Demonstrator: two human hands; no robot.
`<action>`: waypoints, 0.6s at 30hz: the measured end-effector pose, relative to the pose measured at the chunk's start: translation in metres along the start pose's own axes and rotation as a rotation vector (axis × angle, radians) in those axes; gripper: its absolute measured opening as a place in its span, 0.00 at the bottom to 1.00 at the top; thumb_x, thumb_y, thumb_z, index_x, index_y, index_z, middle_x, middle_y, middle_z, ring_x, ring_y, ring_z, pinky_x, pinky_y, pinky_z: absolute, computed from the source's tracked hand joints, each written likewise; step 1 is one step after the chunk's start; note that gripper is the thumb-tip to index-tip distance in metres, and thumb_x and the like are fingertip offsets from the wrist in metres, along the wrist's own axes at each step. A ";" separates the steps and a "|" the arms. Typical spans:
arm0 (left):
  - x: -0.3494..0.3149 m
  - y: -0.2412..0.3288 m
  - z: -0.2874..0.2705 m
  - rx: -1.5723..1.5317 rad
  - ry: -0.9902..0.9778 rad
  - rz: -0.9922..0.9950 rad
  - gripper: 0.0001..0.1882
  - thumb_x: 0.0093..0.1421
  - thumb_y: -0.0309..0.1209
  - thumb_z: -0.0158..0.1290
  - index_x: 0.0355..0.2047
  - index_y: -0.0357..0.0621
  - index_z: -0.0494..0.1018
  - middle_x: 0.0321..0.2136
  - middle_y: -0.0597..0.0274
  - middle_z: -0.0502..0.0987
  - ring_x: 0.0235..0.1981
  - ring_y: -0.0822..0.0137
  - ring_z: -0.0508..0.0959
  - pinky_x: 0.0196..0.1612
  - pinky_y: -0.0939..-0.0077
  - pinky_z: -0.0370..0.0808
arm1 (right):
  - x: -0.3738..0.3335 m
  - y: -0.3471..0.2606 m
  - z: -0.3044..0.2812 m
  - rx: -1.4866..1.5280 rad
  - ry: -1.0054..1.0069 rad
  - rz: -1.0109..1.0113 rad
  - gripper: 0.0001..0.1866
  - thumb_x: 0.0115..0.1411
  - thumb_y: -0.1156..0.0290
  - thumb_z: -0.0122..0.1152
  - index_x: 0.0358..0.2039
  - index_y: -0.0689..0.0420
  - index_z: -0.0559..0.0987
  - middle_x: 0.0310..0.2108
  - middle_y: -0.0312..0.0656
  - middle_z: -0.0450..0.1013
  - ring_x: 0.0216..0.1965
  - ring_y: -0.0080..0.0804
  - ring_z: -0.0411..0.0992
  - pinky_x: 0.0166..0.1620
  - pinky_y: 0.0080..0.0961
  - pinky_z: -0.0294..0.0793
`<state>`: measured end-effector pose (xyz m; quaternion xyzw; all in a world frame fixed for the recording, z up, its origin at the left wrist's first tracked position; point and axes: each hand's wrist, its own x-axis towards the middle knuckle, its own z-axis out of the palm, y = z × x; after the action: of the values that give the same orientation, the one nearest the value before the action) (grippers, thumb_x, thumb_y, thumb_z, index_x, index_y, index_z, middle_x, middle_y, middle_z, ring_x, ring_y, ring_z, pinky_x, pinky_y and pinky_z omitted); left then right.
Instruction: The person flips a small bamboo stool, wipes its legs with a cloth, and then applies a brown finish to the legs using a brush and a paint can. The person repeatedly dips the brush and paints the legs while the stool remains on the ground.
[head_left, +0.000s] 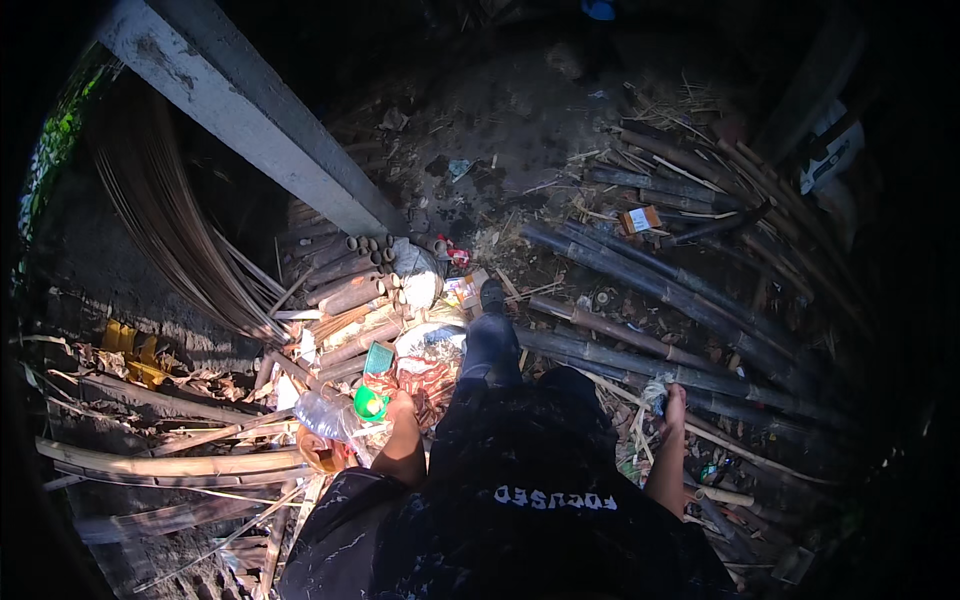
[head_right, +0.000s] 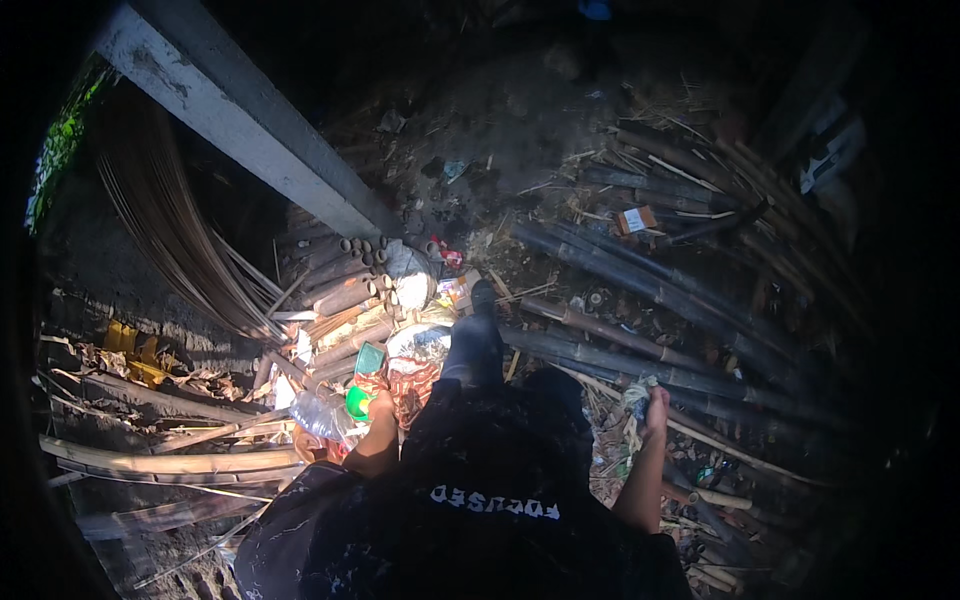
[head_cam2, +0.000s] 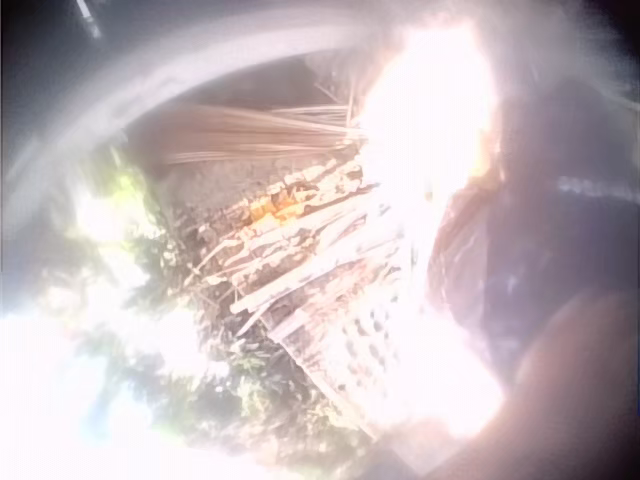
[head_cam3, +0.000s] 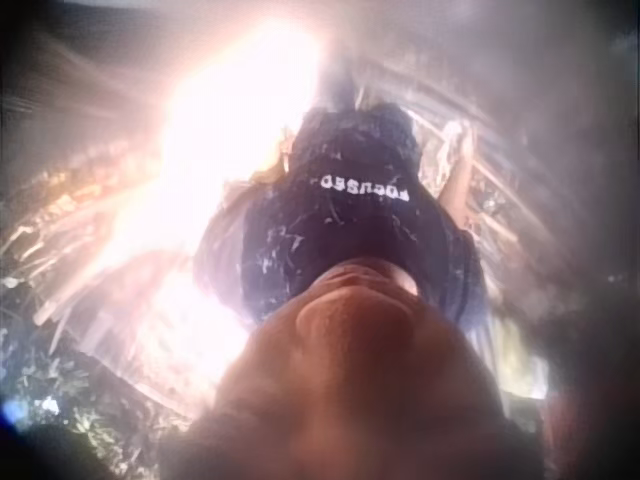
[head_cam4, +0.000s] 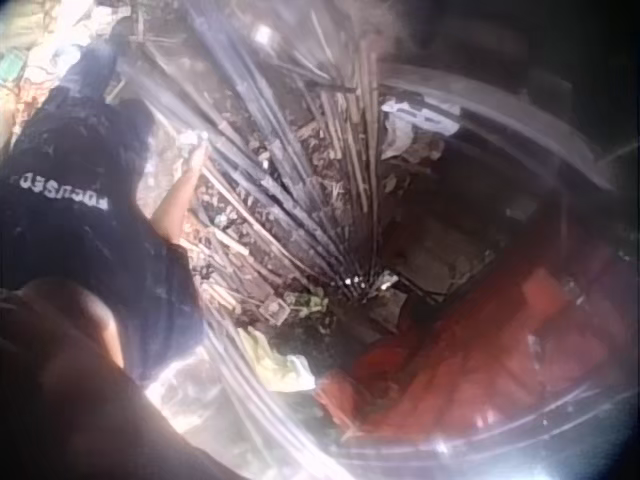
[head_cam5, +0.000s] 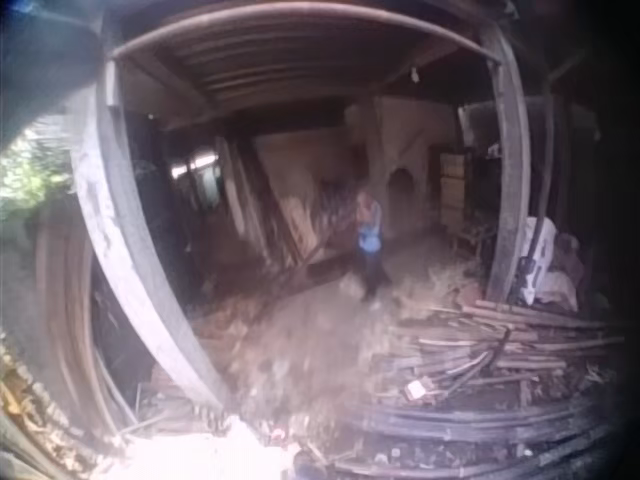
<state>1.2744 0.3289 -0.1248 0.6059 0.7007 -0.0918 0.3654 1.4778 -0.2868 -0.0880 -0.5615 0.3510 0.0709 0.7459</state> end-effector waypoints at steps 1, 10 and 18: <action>0.031 0.015 0.000 -0.014 0.043 -0.028 0.33 0.53 0.51 0.51 0.43 0.28 0.77 0.46 0.38 0.78 0.50 0.51 0.77 0.55 0.63 0.69 | -0.002 0.006 0.020 0.010 -0.004 0.155 0.15 0.64 0.53 0.51 0.42 0.50 0.73 0.32 0.37 0.73 0.32 0.29 0.71 0.33 0.27 0.73; 0.158 0.369 -0.027 -0.620 0.393 0.425 0.27 0.57 0.51 0.56 0.52 0.51 0.74 0.50 0.54 0.76 0.47 0.57 0.75 0.59 0.53 0.63 | 0.143 0.049 0.199 0.341 0.185 0.260 0.15 0.58 0.55 0.59 0.41 0.49 0.75 0.32 0.33 0.74 0.31 0.28 0.73 0.25 0.25 0.71; 0.236 0.730 -0.139 -0.671 1.040 0.948 0.37 0.60 0.43 0.57 0.65 0.41 0.57 0.60 0.31 0.53 0.61 0.39 0.57 0.62 0.54 0.59 | 0.367 0.085 0.462 0.197 0.009 0.371 0.12 0.59 0.53 0.57 0.36 0.46 0.77 0.26 0.32 0.74 0.24 0.25 0.70 0.19 0.24 0.67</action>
<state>1.8881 0.7750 0.0574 0.6628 0.4386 0.5871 0.1540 1.9130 0.0476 -0.3195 -0.4122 0.4569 0.1699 0.7697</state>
